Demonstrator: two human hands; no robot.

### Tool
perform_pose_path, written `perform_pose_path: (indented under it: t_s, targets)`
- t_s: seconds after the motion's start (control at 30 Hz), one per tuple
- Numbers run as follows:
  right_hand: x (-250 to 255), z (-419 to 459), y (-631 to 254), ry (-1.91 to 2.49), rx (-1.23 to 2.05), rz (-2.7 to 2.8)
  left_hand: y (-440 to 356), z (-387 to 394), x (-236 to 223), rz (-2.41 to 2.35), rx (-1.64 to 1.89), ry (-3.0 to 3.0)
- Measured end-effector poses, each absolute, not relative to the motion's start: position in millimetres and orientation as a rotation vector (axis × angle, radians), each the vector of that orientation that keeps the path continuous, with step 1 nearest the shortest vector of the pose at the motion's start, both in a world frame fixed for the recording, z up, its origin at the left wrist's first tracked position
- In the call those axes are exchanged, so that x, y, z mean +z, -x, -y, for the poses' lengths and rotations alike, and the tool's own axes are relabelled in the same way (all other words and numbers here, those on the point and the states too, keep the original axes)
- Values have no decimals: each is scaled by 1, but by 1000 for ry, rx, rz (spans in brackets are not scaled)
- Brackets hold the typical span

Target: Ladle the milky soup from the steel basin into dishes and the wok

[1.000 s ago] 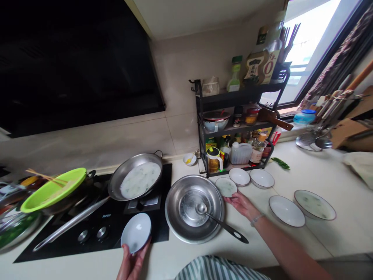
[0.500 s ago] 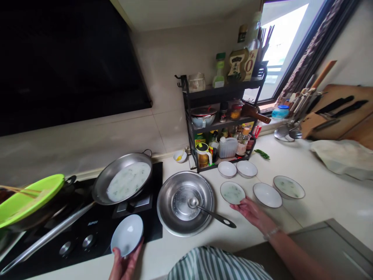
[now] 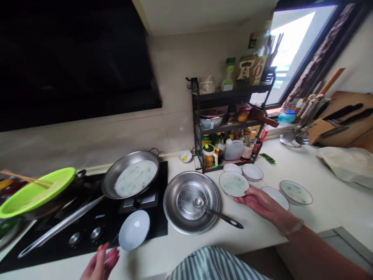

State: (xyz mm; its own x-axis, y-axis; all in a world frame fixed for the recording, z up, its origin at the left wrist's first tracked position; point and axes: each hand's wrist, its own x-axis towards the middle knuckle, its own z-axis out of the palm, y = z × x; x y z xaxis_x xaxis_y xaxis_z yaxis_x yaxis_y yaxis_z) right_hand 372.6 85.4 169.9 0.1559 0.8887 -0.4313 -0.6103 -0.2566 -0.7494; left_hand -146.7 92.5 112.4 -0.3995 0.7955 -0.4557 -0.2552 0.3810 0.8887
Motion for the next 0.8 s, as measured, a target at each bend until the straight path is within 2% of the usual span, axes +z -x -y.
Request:
perform_pose_path:
  t_s: [0.07, 0.2, 0.37, 0.8]
  targets:
    - [184, -93, -356, 1108, 1533, 368, 126, -102, 136, -1469, 1264, -497]
    - [206, -109, -317, 1106, 1645, 415, 56, -121, 180, -1016, 1070, -609]
    - [221, -132, -258, 1059, 1811, 490, 4, -141, 200, -718, 888, -582]
    - [234, -173, -139, 887, 1973, 643, 66, -179, 203, -598, 975, -512]
